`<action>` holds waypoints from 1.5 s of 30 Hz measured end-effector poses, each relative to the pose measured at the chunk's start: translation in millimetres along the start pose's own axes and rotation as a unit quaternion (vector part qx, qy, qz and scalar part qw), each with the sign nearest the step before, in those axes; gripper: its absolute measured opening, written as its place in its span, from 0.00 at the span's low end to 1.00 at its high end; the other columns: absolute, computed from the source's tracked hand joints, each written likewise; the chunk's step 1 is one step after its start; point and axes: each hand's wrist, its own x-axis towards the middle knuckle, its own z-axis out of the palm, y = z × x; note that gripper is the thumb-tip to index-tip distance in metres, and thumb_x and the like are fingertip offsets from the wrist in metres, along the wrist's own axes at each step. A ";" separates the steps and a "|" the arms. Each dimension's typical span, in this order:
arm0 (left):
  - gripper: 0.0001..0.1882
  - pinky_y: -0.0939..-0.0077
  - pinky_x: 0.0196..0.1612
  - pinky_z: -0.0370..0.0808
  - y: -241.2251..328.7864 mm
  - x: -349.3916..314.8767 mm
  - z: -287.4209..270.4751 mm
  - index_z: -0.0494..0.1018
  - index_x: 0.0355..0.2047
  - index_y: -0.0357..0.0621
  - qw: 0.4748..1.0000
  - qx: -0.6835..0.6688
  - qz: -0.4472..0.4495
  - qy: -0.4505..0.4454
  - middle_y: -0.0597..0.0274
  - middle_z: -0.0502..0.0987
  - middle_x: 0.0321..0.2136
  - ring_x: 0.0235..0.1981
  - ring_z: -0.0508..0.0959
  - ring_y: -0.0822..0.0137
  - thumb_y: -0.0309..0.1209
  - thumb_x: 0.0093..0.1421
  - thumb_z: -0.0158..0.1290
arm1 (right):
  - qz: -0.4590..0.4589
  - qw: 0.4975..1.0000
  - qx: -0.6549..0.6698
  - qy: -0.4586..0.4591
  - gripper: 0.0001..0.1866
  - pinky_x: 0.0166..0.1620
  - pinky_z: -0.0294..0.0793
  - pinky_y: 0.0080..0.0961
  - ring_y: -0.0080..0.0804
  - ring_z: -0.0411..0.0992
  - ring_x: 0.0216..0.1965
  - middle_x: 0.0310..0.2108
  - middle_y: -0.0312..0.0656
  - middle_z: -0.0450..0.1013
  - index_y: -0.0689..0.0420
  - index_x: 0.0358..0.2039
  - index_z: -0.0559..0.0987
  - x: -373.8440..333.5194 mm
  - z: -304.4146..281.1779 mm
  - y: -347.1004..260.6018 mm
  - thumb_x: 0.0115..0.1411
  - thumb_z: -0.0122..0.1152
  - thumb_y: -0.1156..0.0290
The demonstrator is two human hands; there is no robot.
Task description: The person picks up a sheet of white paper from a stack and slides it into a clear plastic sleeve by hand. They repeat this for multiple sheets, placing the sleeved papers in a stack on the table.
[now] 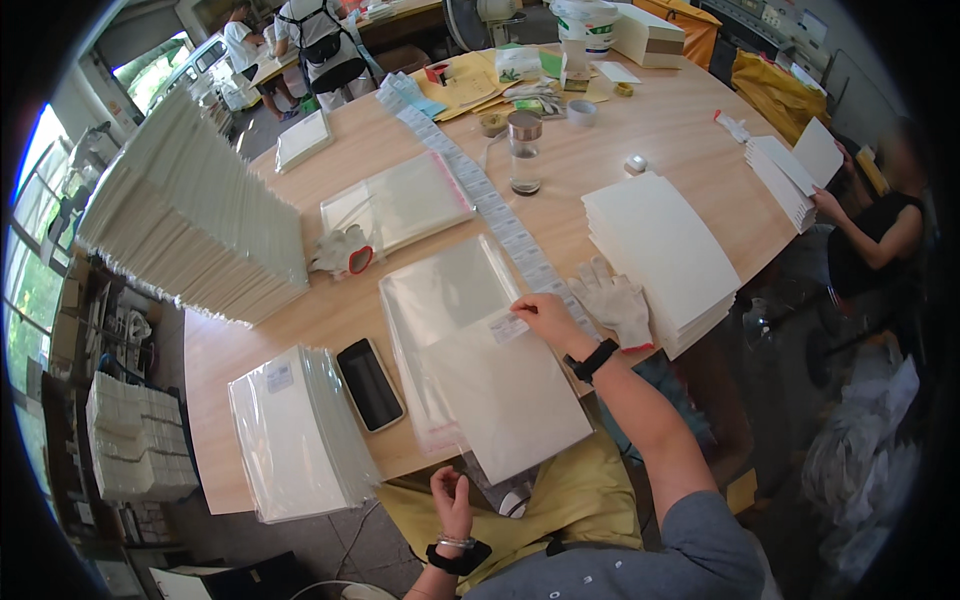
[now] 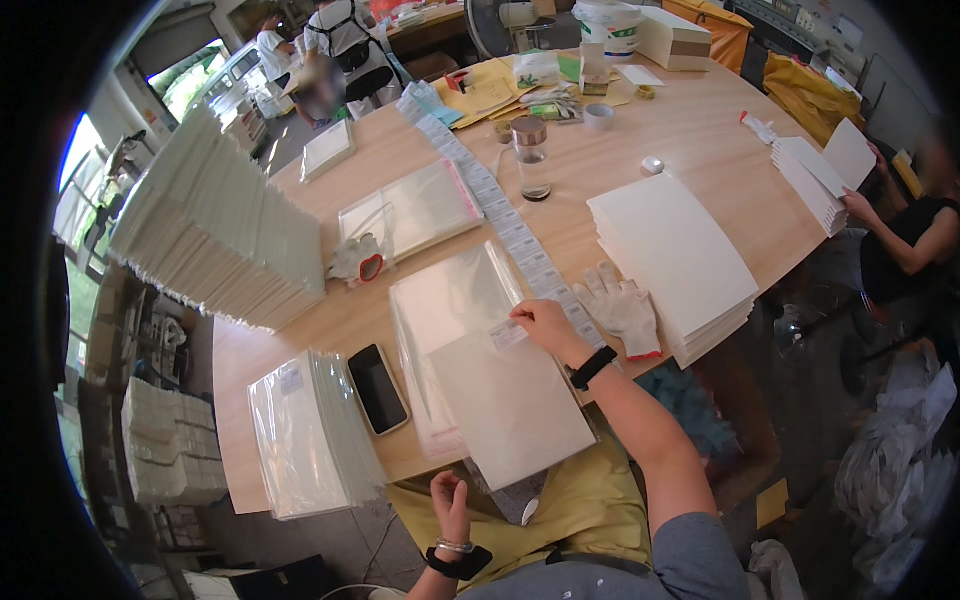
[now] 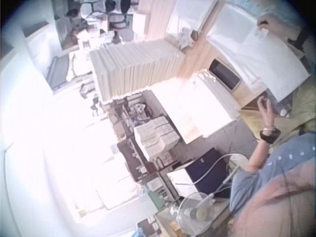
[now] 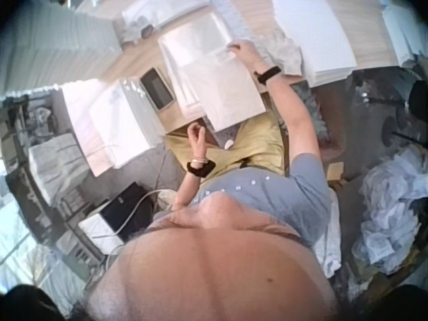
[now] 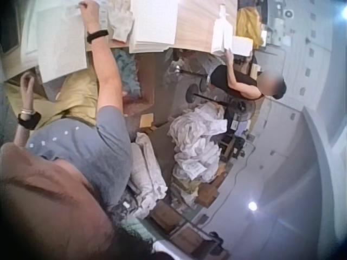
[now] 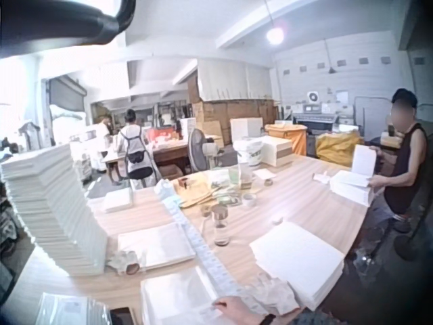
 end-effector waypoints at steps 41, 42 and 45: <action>0.24 0.64 0.55 0.53 97.1 55.3 -312.6 0.58 0.51 0.32 0.807 0.401 0.244 0.357 0.49 0.58 0.53 0.53 0.59 0.56 0.32 0.57 0.43 | -0.198 0.939 0.168 -0.226 0.16 0.27 0.64 0.26 0.31 0.65 0.21 0.24 0.45 0.69 0.58 0.41 0.73 -102.0 176.6 -182.3 0.53 0.54 0.66; 0.17 0.67 0.55 0.55 112.6 37.8 -294.2 0.63 0.45 0.29 0.779 0.355 0.314 0.411 0.48 0.62 0.51 0.52 0.61 0.57 0.28 0.57 0.42 | -0.187 0.945 0.110 -0.244 0.14 0.29 0.65 0.26 0.32 0.67 0.24 0.25 0.46 0.70 0.60 0.39 0.73 -104.6 142.7 -182.1 0.53 0.54 0.66; 0.13 0.68 0.46 0.63 134.2 -7.6 -242.0 0.66 0.40 0.32 0.840 0.188 0.375 0.344 0.51 0.68 0.40 0.42 0.67 0.62 0.26 0.57 0.42 | -0.166 0.962 -0.011 -0.215 0.09 0.33 0.69 0.28 0.39 0.70 0.30 0.28 0.46 0.71 0.60 0.31 0.75 -116.3 41.1 -137.8 0.52 0.53 0.69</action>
